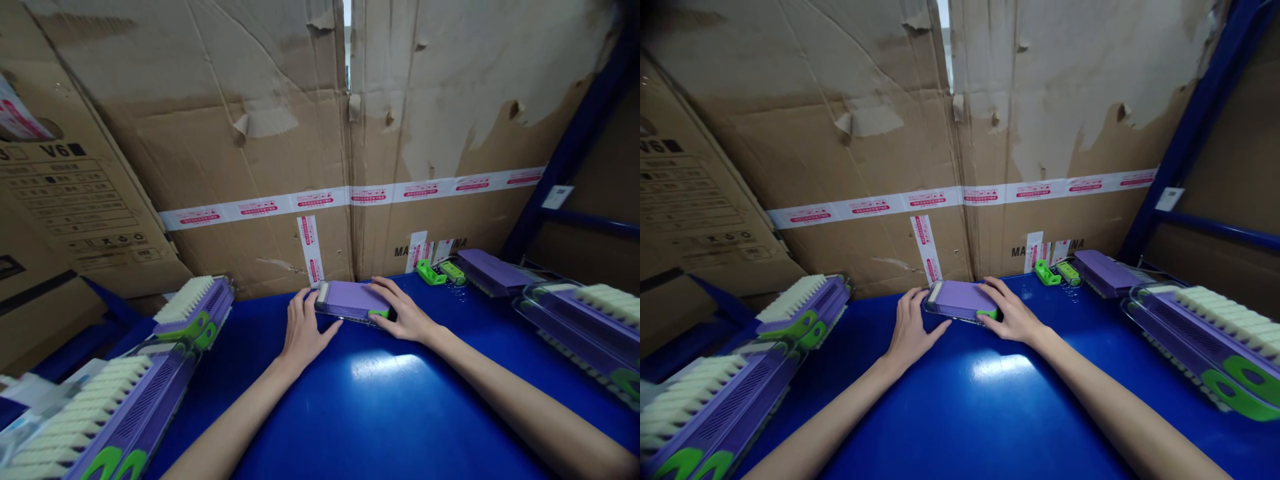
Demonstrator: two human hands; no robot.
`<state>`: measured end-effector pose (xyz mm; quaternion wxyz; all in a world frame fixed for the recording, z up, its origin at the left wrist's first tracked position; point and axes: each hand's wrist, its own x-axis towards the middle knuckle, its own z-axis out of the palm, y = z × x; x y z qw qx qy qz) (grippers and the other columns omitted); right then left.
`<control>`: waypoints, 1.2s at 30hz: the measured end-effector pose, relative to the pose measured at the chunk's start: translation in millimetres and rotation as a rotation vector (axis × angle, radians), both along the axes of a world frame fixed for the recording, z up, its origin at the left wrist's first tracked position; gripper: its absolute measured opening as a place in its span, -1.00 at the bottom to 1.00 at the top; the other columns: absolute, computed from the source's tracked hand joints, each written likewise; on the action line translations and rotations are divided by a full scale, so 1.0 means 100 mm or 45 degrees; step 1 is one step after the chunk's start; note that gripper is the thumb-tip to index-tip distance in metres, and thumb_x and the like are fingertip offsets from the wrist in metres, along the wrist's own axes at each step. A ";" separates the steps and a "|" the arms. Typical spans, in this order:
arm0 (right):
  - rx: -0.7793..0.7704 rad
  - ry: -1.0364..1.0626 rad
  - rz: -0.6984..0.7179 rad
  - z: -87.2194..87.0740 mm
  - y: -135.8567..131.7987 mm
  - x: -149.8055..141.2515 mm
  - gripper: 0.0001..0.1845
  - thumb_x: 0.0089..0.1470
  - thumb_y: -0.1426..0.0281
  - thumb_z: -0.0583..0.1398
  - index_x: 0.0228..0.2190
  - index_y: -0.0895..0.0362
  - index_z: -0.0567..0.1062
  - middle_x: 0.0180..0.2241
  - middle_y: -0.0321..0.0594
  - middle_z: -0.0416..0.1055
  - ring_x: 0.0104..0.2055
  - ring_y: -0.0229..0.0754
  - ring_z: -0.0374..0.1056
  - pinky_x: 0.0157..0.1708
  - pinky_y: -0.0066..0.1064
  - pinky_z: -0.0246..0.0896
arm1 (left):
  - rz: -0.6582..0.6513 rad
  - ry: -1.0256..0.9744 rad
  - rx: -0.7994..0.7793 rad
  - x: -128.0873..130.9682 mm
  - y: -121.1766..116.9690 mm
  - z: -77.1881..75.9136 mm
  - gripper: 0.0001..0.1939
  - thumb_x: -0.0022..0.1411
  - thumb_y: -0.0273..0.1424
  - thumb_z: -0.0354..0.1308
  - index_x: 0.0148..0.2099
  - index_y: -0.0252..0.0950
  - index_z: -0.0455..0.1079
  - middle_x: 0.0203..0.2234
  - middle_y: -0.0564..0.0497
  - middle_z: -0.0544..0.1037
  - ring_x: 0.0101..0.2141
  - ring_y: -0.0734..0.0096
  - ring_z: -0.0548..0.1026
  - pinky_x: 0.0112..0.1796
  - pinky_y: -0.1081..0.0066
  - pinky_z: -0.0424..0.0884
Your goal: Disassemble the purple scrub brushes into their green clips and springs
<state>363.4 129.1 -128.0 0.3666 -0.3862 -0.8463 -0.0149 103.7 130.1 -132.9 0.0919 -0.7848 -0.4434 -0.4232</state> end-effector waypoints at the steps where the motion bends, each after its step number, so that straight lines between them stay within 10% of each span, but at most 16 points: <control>1: 0.009 -0.030 0.024 0.02 0.00 0.02 -0.34 0.12 0.19 0.12 0.20 0.07 0.11 0.19 0.05 0.06 0.21 0.04 0.10 0.12 -0.06 0.16 | -0.014 -0.007 -0.029 0.00 0.00 0.01 -0.25 0.08 -0.20 0.24 0.21 -0.26 -0.01 0.10 -0.26 0.16 0.12 -0.02 0.18 0.01 -0.01 0.26; 10: -0.100 -0.275 -0.064 0.18 0.10 -0.01 -0.22 0.06 0.12 0.15 0.23 0.14 0.08 0.15 0.09 0.16 0.18 0.06 0.13 0.11 -0.01 0.14 | -0.353 -0.071 -0.507 -0.08 0.18 -0.01 -0.26 0.23 -0.29 0.10 0.31 -0.18 -0.22 0.24 -0.18 0.06 0.24 0.18 0.07 0.18 0.11 0.11; 22: 0.219 -0.455 -0.043 0.20 0.21 0.01 -0.33 0.13 0.28 0.10 0.23 0.15 0.06 0.13 0.14 0.13 0.16 0.11 0.06 0.03 0.05 0.18 | -0.206 0.348 -0.167 -0.06 0.37 0.20 -0.13 0.09 -0.23 0.24 0.32 -0.28 -0.13 0.16 -0.29 0.11 0.17 -0.08 0.13 0.11 -0.02 0.13; 36: 0.348 -0.593 -0.215 0.13 0.27 -0.09 -0.22 -0.05 0.47 0.14 0.23 0.22 0.09 0.12 0.13 0.20 0.18 0.12 0.05 0.17 0.12 -0.12 | -0.287 0.385 -0.025 0.03 0.38 0.12 -0.22 0.09 -0.45 0.16 0.30 -0.31 -0.10 0.07 -0.25 0.30 0.06 0.03 0.30 0.04 0.04 0.28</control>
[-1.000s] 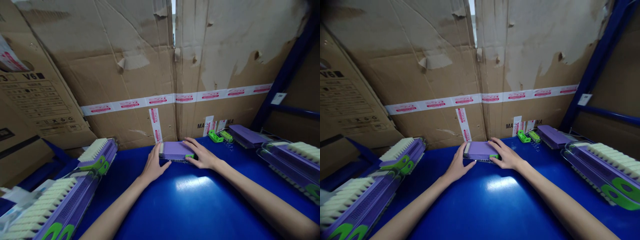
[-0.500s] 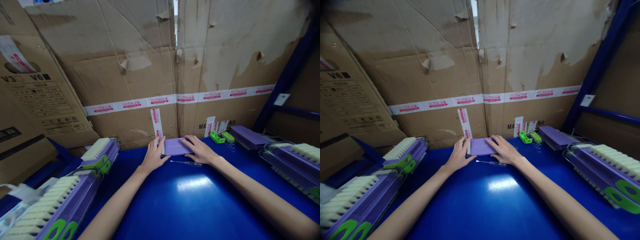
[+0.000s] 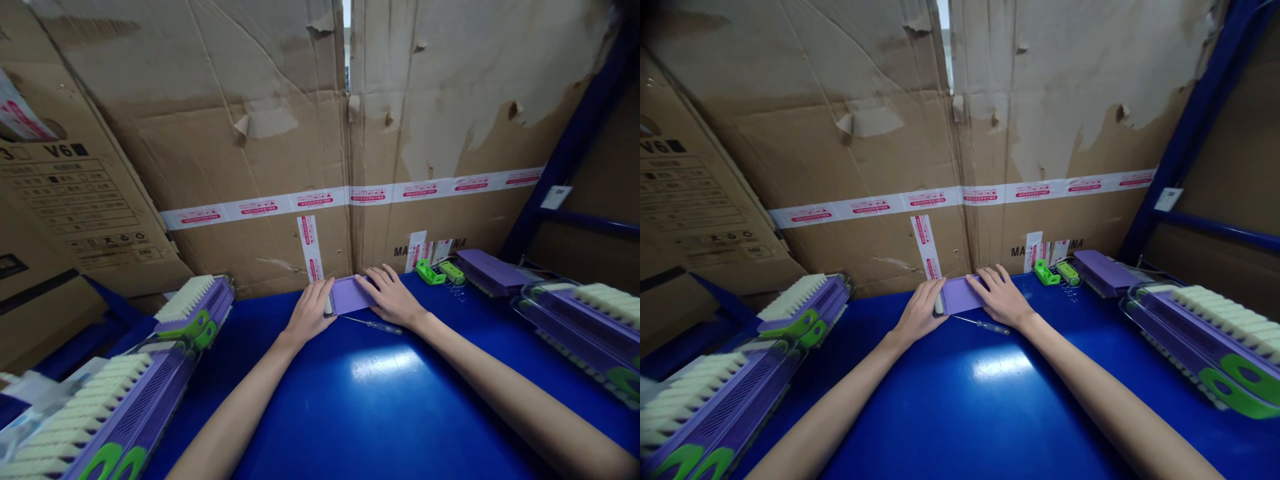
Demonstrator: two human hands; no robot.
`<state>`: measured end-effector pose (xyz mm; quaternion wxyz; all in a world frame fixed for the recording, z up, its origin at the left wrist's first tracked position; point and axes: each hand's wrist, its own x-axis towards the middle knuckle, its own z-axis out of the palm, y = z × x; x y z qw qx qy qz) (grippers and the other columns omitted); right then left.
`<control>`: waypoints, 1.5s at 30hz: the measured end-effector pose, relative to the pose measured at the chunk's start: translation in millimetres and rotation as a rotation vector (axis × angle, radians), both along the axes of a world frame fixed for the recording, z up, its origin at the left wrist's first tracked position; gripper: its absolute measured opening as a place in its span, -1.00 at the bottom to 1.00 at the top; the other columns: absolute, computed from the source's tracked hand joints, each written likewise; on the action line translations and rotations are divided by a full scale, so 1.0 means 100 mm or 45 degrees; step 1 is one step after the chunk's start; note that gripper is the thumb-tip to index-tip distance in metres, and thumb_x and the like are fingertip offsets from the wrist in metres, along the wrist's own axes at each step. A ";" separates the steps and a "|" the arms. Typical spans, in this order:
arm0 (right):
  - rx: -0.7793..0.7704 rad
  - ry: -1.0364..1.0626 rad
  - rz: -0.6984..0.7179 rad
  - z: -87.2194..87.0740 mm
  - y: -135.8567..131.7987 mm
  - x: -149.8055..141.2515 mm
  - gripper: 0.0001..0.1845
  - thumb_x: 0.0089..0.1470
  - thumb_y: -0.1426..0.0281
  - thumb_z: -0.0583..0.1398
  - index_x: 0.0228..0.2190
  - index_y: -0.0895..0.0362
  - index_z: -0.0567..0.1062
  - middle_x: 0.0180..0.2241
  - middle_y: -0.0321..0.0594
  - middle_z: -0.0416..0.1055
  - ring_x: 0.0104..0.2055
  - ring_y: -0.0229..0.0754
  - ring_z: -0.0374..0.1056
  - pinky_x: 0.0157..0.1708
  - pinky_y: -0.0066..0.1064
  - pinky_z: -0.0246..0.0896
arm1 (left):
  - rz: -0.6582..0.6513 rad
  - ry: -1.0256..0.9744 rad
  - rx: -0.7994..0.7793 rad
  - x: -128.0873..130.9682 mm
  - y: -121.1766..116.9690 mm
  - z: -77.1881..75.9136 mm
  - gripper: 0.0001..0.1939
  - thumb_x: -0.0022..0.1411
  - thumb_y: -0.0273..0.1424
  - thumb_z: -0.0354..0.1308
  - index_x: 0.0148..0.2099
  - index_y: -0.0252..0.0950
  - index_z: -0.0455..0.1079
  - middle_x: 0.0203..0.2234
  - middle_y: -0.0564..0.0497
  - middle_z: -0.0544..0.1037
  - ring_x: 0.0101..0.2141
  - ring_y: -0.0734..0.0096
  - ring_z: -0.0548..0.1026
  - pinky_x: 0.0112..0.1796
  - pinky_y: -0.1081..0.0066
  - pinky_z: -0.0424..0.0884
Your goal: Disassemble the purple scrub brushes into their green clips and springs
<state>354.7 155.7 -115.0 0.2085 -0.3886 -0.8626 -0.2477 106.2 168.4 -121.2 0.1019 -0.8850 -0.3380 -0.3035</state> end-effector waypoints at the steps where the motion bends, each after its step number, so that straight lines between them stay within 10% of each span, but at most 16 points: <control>1: 0.006 -0.003 -0.005 0.00 0.00 -0.02 -0.23 -0.04 0.48 0.13 0.22 0.22 0.10 0.12 0.13 0.20 0.18 0.12 0.05 0.17 0.12 -0.13 | 0.000 -0.004 0.017 0.00 0.00 0.00 -0.24 0.09 -0.45 0.16 0.29 -0.32 -0.08 0.07 -0.25 0.30 0.06 0.03 0.30 0.04 0.05 0.28; 34: 0.148 -0.010 -0.132 -0.09 -0.12 -0.17 -0.37 0.07 0.45 0.09 0.18 0.25 0.17 0.05 0.12 0.25 0.11 0.10 0.08 0.08 -0.03 -0.01 | 0.132 0.069 0.129 0.00 -0.06 -0.02 -0.33 0.08 -0.51 0.15 0.22 -0.39 0.03 0.07 -0.27 0.30 0.12 0.00 0.25 0.16 -0.02 0.08; 45: 0.188 -0.040 -0.191 -0.06 -0.15 -0.19 -0.34 0.04 0.54 0.06 0.20 0.14 0.17 0.05 0.04 0.25 0.10 0.10 0.04 0.10 -0.01 -0.09 | -0.064 -0.057 0.070 -0.01 0.01 -0.08 -0.34 0.11 -0.65 -0.01 0.25 -0.32 -0.03 0.09 -0.23 0.26 0.18 0.08 0.16 0.12 0.03 0.23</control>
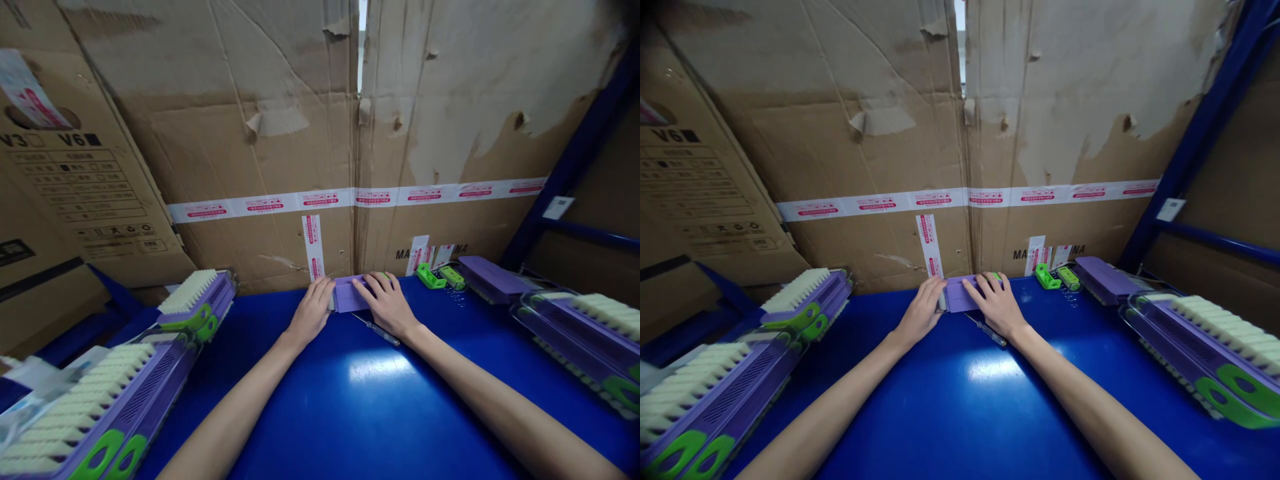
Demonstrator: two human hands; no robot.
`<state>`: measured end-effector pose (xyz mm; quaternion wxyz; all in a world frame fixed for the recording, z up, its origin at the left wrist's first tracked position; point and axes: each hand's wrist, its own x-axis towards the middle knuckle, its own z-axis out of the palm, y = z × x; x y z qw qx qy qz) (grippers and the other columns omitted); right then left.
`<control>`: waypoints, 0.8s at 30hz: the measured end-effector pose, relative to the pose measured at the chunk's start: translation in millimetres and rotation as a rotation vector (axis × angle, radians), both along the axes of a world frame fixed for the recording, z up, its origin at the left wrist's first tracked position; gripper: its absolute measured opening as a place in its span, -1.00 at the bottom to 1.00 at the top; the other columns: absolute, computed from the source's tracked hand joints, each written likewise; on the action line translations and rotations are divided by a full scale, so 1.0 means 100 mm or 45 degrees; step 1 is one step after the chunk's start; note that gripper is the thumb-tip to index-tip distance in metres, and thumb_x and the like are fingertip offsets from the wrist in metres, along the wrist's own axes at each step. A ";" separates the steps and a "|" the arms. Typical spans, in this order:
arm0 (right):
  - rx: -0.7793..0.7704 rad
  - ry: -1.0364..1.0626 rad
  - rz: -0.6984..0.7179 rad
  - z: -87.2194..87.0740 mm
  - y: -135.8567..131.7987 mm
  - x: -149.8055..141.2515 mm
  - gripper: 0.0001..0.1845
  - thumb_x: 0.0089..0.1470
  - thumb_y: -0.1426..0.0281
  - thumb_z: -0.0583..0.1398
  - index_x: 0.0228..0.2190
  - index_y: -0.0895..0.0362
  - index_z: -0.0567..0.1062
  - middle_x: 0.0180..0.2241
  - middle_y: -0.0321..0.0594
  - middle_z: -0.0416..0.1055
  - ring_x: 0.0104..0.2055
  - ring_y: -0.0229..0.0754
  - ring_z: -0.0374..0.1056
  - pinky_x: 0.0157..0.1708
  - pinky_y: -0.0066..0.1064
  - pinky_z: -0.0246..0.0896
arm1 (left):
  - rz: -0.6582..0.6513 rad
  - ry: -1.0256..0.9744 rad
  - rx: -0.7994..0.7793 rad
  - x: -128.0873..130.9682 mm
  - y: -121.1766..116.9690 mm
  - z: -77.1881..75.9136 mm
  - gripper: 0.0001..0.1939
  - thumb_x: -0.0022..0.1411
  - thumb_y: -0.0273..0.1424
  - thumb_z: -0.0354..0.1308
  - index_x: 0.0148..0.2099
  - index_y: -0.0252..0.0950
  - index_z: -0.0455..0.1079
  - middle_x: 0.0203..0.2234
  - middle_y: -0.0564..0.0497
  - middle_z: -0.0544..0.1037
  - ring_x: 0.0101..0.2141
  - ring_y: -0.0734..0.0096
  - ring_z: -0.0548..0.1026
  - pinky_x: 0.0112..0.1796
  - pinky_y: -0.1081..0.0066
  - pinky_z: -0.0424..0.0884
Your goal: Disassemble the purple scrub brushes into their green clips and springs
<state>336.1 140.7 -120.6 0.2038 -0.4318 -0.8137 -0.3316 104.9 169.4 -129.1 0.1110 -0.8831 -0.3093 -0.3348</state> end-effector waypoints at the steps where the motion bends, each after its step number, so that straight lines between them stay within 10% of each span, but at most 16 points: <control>1: -0.012 0.003 -0.004 0.01 0.00 0.01 -0.32 0.01 0.56 0.06 0.20 0.14 0.17 0.05 0.02 0.25 0.10 0.10 0.04 0.10 0.00 -0.10 | -0.026 0.012 0.008 0.00 0.00 0.01 -0.35 0.11 -0.66 -0.03 0.25 -0.31 -0.03 0.09 -0.22 0.26 0.18 0.09 0.15 0.13 0.05 0.23; 14: -0.103 0.227 -0.146 -0.08 0.02 0.10 -0.21 -0.10 0.47 0.13 0.21 0.27 0.10 0.03 0.08 0.24 0.09 0.08 0.07 0.04 -0.14 0.01 | 0.406 -0.326 -0.067 -0.04 0.04 -0.09 -0.50 0.12 -0.23 0.21 0.04 -0.31 0.17 -0.03 -0.22 0.34 0.02 0.06 0.34 0.00 0.11 0.32; 24: -0.090 0.345 -0.135 -0.12 0.04 0.13 -0.15 -0.10 0.46 0.11 0.24 0.23 -0.01 0.03 0.07 0.23 0.09 0.09 0.09 0.03 -0.12 0.02 | 0.480 -0.118 -0.079 -0.01 0.03 -0.13 -0.72 0.21 -0.19 0.07 -0.20 -0.32 0.23 0.03 -0.34 0.36 0.08 0.02 0.31 0.12 -0.04 0.12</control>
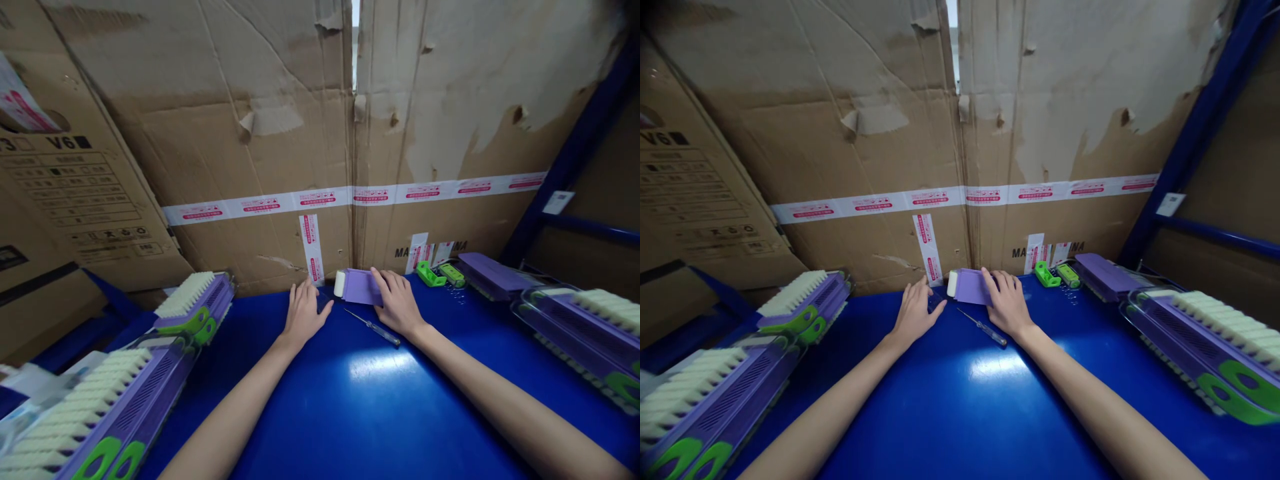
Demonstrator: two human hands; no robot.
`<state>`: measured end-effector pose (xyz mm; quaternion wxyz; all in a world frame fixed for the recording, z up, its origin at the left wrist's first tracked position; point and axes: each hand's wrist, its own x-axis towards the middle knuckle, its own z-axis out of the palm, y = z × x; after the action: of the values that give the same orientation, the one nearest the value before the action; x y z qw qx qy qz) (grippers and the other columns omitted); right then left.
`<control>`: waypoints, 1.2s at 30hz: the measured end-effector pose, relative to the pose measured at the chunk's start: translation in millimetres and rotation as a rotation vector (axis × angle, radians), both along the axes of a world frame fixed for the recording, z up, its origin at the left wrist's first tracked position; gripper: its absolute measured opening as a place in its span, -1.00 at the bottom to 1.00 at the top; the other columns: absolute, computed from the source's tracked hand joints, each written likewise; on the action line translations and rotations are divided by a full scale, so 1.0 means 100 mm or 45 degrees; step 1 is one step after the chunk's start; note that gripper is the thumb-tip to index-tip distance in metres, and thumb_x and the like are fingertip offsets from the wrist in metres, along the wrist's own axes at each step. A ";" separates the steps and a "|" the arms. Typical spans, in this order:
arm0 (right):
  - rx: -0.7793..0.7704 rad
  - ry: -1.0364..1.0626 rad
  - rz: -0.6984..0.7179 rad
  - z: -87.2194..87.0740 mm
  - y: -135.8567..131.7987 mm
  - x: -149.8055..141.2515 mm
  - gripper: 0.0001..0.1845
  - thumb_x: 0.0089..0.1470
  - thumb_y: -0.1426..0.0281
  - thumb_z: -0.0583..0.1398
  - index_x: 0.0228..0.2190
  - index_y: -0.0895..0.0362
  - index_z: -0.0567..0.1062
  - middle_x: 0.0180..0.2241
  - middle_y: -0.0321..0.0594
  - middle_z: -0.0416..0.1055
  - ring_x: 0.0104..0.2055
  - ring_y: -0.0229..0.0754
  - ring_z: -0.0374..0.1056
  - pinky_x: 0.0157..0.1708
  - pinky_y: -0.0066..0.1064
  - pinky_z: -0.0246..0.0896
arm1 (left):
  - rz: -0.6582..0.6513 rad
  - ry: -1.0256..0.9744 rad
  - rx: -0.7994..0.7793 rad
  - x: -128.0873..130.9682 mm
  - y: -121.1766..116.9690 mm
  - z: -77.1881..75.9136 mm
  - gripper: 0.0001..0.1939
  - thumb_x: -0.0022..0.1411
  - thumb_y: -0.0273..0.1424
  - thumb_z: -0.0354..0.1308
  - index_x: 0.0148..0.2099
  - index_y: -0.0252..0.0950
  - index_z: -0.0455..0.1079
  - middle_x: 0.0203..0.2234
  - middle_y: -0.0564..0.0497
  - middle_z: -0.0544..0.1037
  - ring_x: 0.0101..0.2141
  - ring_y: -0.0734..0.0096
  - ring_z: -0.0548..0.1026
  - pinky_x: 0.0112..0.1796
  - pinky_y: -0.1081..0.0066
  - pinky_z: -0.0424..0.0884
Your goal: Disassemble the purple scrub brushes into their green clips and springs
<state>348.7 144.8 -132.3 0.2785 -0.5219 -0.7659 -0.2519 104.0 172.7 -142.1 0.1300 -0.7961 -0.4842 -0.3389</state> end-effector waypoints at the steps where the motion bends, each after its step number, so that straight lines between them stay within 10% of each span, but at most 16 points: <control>1: 0.003 0.007 0.000 0.00 0.00 0.00 -0.14 -0.10 0.46 0.11 0.25 0.22 -0.03 0.03 0.07 0.23 0.09 0.09 0.09 0.02 -0.11 0.03 | -0.005 0.006 -0.017 0.00 -0.01 0.01 -0.73 0.22 -0.20 0.07 -0.19 -0.31 0.24 -0.01 -0.31 0.40 0.06 0.04 0.34 0.11 -0.04 0.11; 17: 0.024 -0.084 0.237 0.03 -0.01 0.00 -0.19 -0.09 0.50 0.12 0.22 0.27 0.05 0.05 0.10 0.22 0.12 0.07 0.07 0.09 -0.04 0.00 | -0.298 0.079 -0.034 0.00 -0.17 0.20 -0.54 0.18 -0.23 0.08 0.09 -0.29 0.21 -0.02 -0.17 0.42 0.02 0.13 0.35 0.18 -0.03 -0.06; 36: 0.084 0.009 0.285 0.16 -0.10 -0.01 -0.49 0.14 0.25 0.08 0.08 0.24 0.26 0.07 0.13 0.21 0.13 0.08 0.08 0.02 -0.05 0.06 | -0.104 -0.455 -0.589 0.17 0.06 0.27 -0.81 0.12 -0.26 0.22 -0.20 -0.19 0.39 -0.27 0.07 0.57 -0.13 0.28 0.47 0.14 -0.03 -0.14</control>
<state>347.9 134.4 -116.5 0.3246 -0.4246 -0.8097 -0.2423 120.8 179.1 -115.3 -0.1559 -0.7511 -0.5315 -0.3593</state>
